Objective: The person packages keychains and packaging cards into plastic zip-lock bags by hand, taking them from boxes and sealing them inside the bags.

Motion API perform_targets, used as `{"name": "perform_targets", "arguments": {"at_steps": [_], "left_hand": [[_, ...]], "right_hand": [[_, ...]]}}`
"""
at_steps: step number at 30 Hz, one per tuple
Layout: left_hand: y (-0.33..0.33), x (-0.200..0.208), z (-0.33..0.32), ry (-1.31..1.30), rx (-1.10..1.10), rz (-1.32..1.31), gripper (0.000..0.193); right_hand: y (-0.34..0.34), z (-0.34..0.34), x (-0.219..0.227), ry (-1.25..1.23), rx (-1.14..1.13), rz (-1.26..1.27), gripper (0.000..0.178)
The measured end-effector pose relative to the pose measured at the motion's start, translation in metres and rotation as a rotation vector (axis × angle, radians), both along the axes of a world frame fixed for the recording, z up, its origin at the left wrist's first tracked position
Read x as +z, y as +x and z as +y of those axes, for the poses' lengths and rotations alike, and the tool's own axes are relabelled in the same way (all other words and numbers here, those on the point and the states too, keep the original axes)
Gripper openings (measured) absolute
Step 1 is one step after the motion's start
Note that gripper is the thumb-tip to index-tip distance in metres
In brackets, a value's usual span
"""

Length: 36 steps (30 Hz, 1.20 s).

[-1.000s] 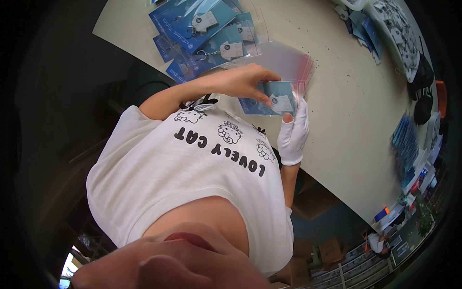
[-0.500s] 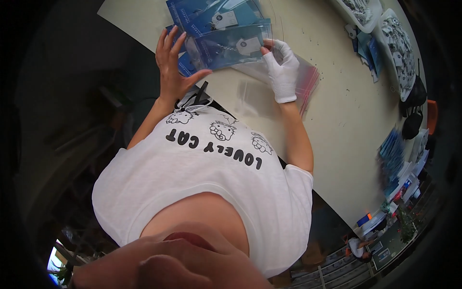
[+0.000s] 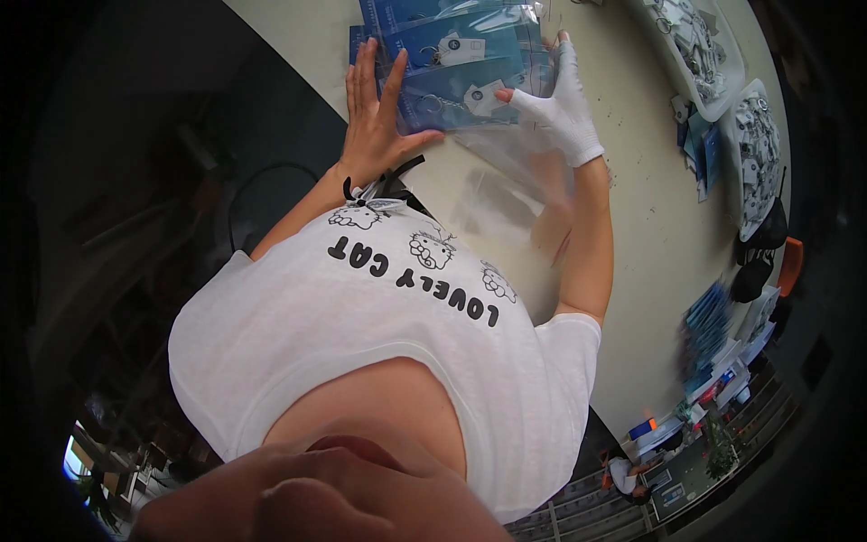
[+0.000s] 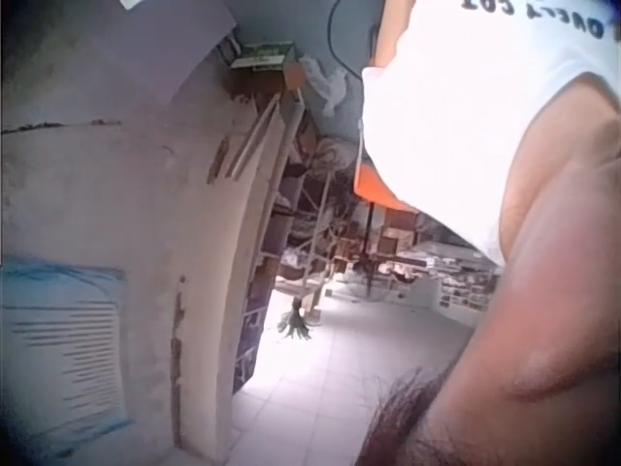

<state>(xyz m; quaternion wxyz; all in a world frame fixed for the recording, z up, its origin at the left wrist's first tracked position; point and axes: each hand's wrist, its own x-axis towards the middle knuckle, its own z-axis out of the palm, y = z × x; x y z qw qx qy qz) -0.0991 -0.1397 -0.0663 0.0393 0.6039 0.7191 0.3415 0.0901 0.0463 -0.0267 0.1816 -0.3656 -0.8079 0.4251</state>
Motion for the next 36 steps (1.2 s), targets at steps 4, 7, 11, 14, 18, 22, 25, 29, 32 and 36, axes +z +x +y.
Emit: {"name": "perform_targets", "arguments": {"at_steps": [4, 7, 11, 14, 18, 22, 25, 29, 32, 36], "left_hand": [[-0.027, -0.003, 0.019, 0.052, -0.060, -0.013, 0.118], [-0.038, 0.001, 0.029, 0.032, -0.050, 0.048, 0.120], [-0.051, 0.022, 0.026, 0.020, -0.038, 0.046, 0.122], [-0.055, 0.025, 0.023, -0.114, 0.461, 0.145, 0.127], [-0.065, 0.027, 0.026, -0.027, 0.337, -0.156, 0.126], [-0.069, 0.032, 0.038, 0.033, 0.112, -0.426, 0.122], [-0.078, 0.033, 0.041, 0.076, 0.038, -0.561, 0.121], [-0.086, 0.028, 0.046, 0.182, -0.065, -0.719, 0.123], [-0.092, 0.038, 0.044, 0.123, -0.087, -1.077, 0.125], [-0.097, 0.048, 0.046, 0.101, -0.131, -1.113, 0.125]], "right_hand": [[-0.027, 0.011, 0.018, -0.413, -0.003, 0.121, 0.117], [-0.040, 0.020, 0.019, -0.625, -0.020, 0.205, 0.122], [-0.052, 0.037, 0.008, -0.410, 0.038, 0.118, 0.128], [-0.054, 0.036, 0.009, -0.339, 0.047, 0.097, 0.133], [-0.060, 0.042, -0.005, -0.020, 0.098, 0.048, 0.138], [-0.066, 0.041, 0.005, -0.404, 0.150, 0.193, 0.133], [-0.074, 0.031, 0.015, -0.324, 0.177, 0.144, 0.126], [-0.078, 0.024, 0.027, -0.492, 0.187, 0.278, 0.113], [-0.078, 0.021, 0.024, -0.551, 0.168, 0.294, 0.107], [-0.079, 0.015, 0.031, -0.595, 0.139, 0.262, 0.101]]}}
